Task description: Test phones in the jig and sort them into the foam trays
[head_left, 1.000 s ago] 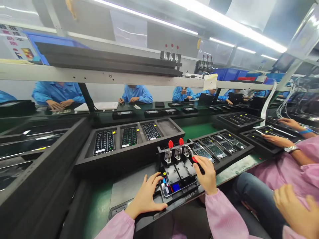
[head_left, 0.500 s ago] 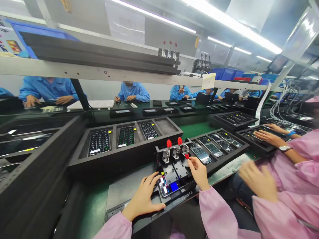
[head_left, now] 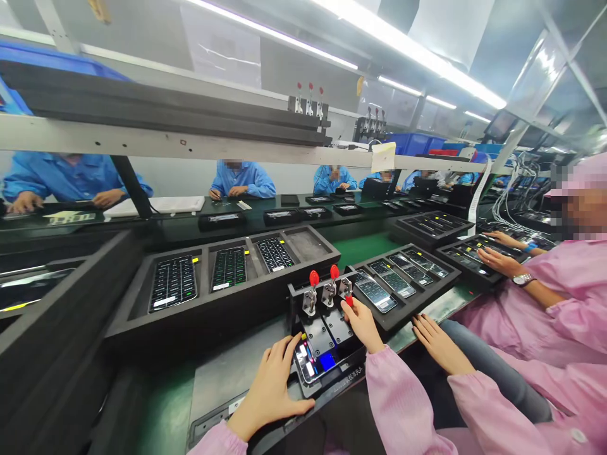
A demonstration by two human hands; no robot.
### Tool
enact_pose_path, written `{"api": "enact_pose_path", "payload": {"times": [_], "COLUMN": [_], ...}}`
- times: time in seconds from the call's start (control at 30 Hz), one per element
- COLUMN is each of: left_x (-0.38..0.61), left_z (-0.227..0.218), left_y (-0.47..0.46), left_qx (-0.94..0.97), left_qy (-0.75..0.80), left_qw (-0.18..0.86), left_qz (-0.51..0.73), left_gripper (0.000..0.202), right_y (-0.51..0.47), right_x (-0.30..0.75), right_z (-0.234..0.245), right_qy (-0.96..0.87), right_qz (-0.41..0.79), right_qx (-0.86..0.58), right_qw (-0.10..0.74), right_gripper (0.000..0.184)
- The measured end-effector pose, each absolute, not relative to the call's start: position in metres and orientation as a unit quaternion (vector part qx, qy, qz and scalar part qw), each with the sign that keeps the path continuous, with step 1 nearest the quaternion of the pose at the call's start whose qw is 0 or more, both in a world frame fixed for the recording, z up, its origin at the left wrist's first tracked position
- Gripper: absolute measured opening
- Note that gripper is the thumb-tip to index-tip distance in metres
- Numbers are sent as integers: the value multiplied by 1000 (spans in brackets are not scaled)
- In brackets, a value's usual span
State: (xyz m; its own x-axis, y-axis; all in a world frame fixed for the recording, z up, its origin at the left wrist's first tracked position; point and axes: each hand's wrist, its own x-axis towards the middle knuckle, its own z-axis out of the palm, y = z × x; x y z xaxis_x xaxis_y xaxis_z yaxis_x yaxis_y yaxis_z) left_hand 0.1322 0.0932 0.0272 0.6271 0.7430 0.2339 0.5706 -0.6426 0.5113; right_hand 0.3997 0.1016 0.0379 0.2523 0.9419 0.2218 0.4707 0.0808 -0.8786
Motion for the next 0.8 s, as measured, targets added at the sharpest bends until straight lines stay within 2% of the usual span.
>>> {"api": "enact_pose_path", "payload": {"times": [0.27, 0.37, 0.53, 0.6, 0.8], "left_x": [132, 133, 136, 138, 140], "left_z": [18, 17, 16, 17, 20], "left_y": [93, 94, 93, 93, 91], "left_qx": [881, 884, 885, 883, 879], "left_qy": [371, 369, 378, 386, 393], "left_qw": [186, 176, 159, 154, 157], "left_qz": [228, 228, 221, 220, 219], "left_gripper": [99, 96, 98, 98, 98], "right_y": [38, 34, 42, 42, 45], "right_x": [498, 513, 511, 511, 511], "right_z": [39, 28, 1, -5, -4], "right_qy": [-601, -658, -750, -756, -760], "right_qz": [232, 220, 88, 68, 71], "right_qx": [-628, -608, -597, -597, -585], "right_qw": [435, 385, 269, 259, 273], "right_gripper": [28, 28, 30, 31, 20]}}
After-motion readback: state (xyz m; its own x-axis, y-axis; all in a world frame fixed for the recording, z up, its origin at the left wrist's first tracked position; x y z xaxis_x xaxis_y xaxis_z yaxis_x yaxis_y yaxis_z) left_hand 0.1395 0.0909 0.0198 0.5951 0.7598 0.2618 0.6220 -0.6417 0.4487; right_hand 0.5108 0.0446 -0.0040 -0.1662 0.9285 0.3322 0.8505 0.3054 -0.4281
